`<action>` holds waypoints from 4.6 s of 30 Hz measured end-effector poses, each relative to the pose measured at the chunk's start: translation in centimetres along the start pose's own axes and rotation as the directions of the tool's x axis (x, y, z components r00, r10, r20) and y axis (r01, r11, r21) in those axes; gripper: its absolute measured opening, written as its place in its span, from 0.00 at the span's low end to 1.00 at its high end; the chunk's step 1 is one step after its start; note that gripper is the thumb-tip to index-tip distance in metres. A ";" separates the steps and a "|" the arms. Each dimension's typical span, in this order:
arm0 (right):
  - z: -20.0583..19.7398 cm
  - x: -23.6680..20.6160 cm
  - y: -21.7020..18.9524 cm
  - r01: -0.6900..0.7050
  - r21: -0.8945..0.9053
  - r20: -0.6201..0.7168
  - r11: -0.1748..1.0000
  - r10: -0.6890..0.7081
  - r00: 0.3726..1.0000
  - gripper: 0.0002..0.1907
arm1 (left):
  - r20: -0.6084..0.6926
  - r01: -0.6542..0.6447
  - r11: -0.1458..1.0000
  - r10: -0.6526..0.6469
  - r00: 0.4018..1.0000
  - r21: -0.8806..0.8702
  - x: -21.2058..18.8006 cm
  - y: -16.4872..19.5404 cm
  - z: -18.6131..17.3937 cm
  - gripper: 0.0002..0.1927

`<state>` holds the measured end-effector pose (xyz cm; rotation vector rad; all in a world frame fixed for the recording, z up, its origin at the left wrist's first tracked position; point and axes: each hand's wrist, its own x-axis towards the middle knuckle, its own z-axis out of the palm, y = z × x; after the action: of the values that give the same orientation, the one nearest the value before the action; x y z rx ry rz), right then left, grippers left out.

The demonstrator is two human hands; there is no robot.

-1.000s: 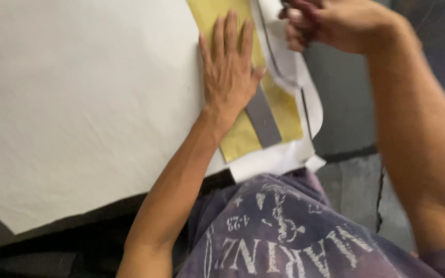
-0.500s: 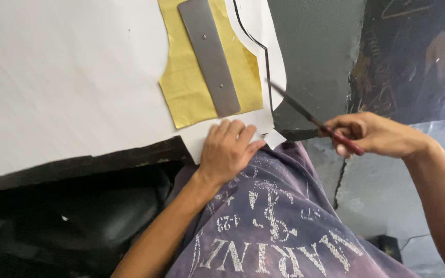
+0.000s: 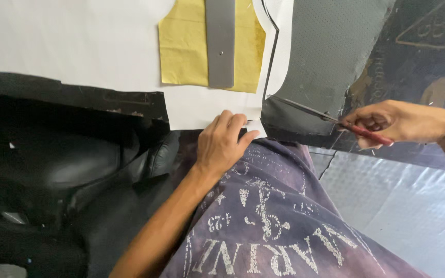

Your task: The person places a yellow paper pattern on a large white fabric sheet and secures it with a metal weight. Using shears, the person cuts the fabric along the pattern's outline to create a shaped piece.

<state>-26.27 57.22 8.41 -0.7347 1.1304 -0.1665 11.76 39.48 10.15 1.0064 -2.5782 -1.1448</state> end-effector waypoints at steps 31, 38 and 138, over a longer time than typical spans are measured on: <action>4.4 3.9 -9.2 -0.225 -0.337 -0.083 0.914 0.210 0.974 0.38 | -0.323 -0.098 0.994 0.107 0.940 0.043 -3.9 0.3 5.1 0.09; 5.6 4.0 -9.0 -0.283 -0.403 -0.118 0.870 0.258 0.959 0.38 | -0.308 -0.098 0.994 0.107 0.945 0.044 -5.2 0.2 5.3 0.09; 15.8 11.2 -23.3 -0.110 -0.415 0.132 0.903 0.180 0.975 0.30 | -0.126 0.375 0.858 -0.440 0.889 -0.350 -20.5 -4.1 -1.9 0.08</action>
<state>-2.11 41.29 17.59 -1.0086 1.0633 0.2637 30.22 49.28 11.28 1.5421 -1.9851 -1.4084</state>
